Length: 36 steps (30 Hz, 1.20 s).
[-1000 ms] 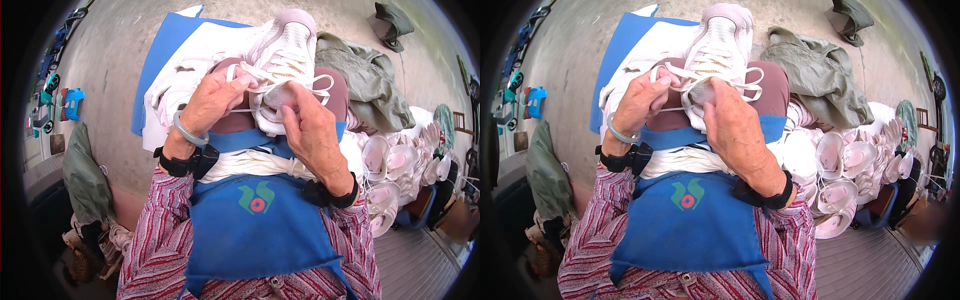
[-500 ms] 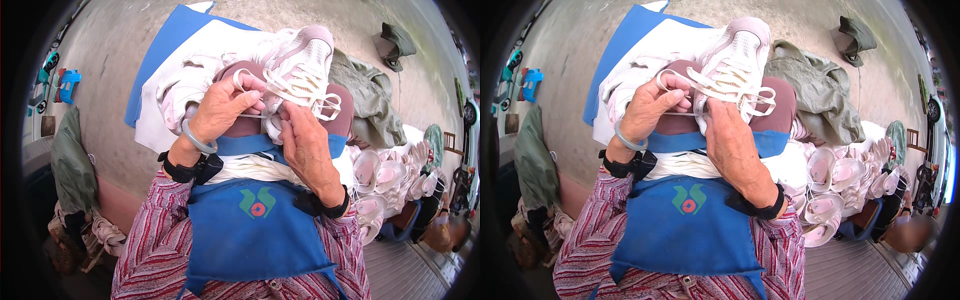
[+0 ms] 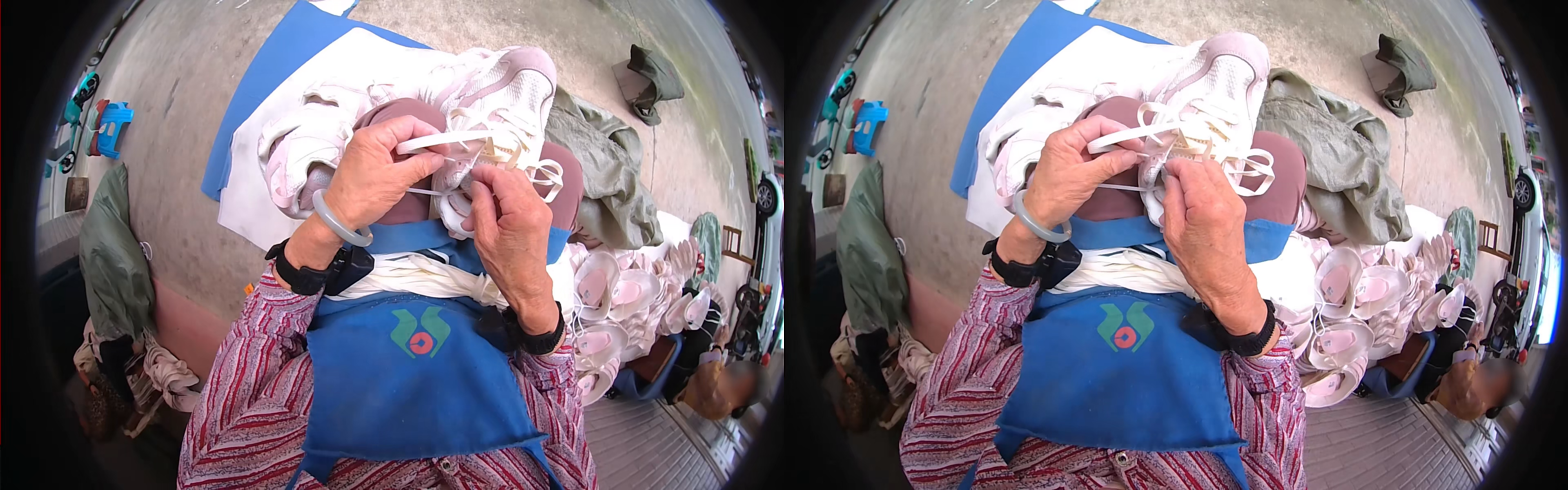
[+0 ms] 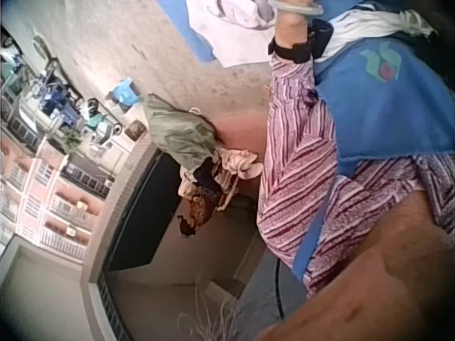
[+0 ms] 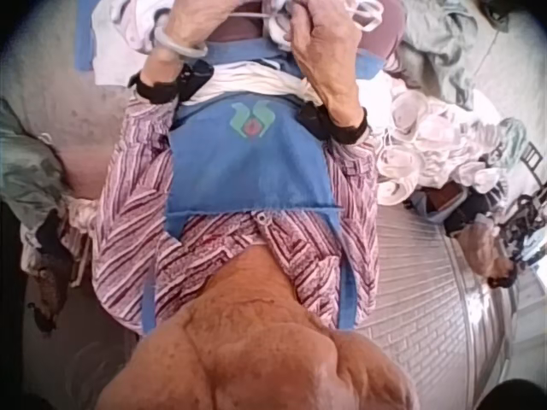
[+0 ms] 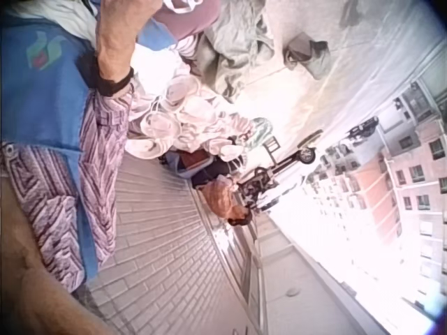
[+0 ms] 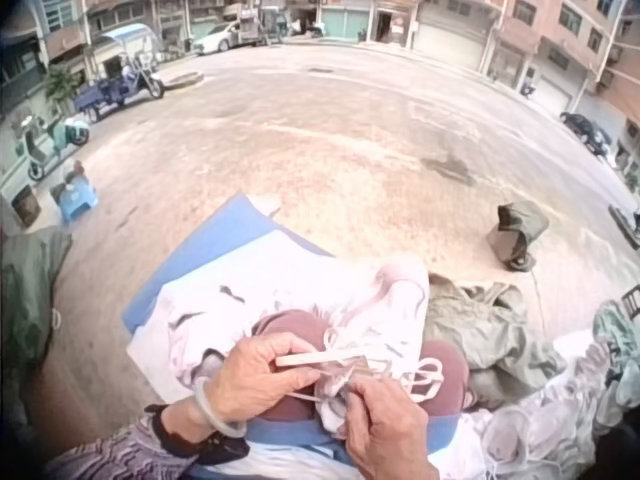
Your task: The recorder is lacing a pair of pink and white sneakers.
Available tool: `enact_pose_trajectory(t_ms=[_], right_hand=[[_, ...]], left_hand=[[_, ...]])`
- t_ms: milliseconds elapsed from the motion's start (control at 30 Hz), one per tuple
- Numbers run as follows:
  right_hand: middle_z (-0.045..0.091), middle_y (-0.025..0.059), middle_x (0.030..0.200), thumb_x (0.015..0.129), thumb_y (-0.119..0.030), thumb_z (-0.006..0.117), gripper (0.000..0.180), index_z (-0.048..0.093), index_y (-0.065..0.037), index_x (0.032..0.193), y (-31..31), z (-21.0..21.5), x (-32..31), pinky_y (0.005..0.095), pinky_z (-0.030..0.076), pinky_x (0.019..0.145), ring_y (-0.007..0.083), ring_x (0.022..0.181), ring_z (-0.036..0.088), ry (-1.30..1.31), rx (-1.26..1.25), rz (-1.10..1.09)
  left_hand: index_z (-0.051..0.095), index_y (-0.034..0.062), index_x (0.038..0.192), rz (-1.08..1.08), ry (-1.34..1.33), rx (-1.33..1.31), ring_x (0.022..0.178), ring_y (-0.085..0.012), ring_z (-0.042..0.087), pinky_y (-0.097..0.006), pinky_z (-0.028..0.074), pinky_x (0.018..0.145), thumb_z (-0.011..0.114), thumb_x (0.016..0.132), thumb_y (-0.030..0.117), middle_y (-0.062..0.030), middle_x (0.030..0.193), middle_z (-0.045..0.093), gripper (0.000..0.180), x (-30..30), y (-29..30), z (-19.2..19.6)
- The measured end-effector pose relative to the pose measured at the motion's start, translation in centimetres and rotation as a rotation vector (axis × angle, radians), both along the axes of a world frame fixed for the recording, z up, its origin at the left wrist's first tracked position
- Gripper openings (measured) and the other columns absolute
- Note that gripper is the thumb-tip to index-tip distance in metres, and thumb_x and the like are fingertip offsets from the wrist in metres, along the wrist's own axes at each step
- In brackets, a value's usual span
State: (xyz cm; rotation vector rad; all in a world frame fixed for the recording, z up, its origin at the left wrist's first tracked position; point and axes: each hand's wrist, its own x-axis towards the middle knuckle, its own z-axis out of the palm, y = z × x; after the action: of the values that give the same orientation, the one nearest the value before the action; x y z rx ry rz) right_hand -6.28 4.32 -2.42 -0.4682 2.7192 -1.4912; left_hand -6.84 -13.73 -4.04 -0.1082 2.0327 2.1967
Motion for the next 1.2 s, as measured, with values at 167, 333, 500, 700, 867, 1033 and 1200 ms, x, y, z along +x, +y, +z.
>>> enact_pose_trajectory(t_ms=[167,333,500,700,867,1033,1200], right_hand=[[0.057,0.0168,0.080,0.082,0.000,0.059,0.010,0.060,0.000,0.093,-0.7,-0.3,-0.5,0.0395,0.048,0.065,0.0336,0.072,0.059,0.055,0.062,-0.023],[0.058,0.0171,0.079,0.082,-0.002,0.060,0.007,0.061,0.000,0.089,-0.7,-0.4,-0.5,0.0404,0.047,0.065,0.0340,0.073,0.059,0.011,0.020,-0.054],[0.058,0.0173,0.079,0.083,-0.003,0.060,0.008,0.062,0.000,0.090,-0.9,-0.6,-0.5,0.0402,0.048,0.065,0.0340,0.072,0.058,0.033,0.019,-0.044],[0.056,0.0170,0.078,0.083,-0.003,0.060,0.009,0.062,0.000,0.091,-0.7,-0.9,-0.4,0.0397,0.048,0.064,0.0336,0.071,0.058,0.058,0.008,-0.042],[0.056,0.0162,0.077,0.083,-0.002,0.060,0.009,0.062,0.000,0.091,-0.6,-0.9,-0.3,0.0400,0.048,0.064,0.0333,0.070,0.058,0.060,0.024,-0.020],[0.056,0.0157,0.078,0.083,-0.003,0.060,0.010,0.061,-0.001,0.093,-0.8,-1.3,-0.1,0.0405,0.047,0.062,0.0328,0.069,0.057,0.089,0.018,-0.025],[0.055,0.0150,0.077,0.082,-0.003,0.061,0.010,0.061,-0.002,0.092,-1.0,-1.1,-0.2,0.0399,0.048,0.062,0.0324,0.069,0.058,0.066,0.030,-0.035]], left_hand=[[0.061,-0.0005,0.099,0.022,0.023,-0.041,0.076,-0.0049,0.058,-0.017,0.048,0.066,0.067,0.087,0.005,-0.0014,0.087,0.064,0.015,-0.2,0.5,0.1],[0.059,-0.0004,0.095,-0.023,0.051,-0.234,0.075,-0.0043,0.057,-0.019,0.048,0.064,0.067,0.087,0.007,-0.0003,0.085,0.063,0.014,-0.4,0.3,0.7],[0.056,-0.0010,0.092,-0.073,0.279,-0.565,0.069,-0.0129,0.060,-0.026,0.048,0.060,0.066,0.082,0.002,-0.0060,0.080,0.062,0.015,-0.9,0.4,2.6],[0.054,-0.0016,0.086,-0.140,0.556,-0.774,0.071,-0.0420,0.060,-0.047,0.047,0.061,0.056,0.075,-0.002,-0.0234,0.071,0.059,0.011,-1.4,0.9,3.5],[0.054,-0.0008,0.087,-0.178,0.546,-0.849,0.070,-0.0322,0.063,-0.036,0.048,0.061,0.061,0.074,-0.003,-0.0171,0.077,0.061,0.015,-2.1,1.3,3.6],[0.058,-0.0011,0.090,-0.146,0.147,-0.419,0.070,-0.0124,0.063,-0.025,0.050,0.062,0.068,0.079,0.003,-0.0053,0.077,0.063,0.016,-2.6,-0.4,2.1],[0.060,-0.0008,0.092,-0.094,0.055,-0.245,0.069,-0.0078,0.061,-0.021,0.050,0.062,0.071,0.078,0.003,-0.0020,0.079,0.064,0.018,-2.0,-0.5,1.3]])
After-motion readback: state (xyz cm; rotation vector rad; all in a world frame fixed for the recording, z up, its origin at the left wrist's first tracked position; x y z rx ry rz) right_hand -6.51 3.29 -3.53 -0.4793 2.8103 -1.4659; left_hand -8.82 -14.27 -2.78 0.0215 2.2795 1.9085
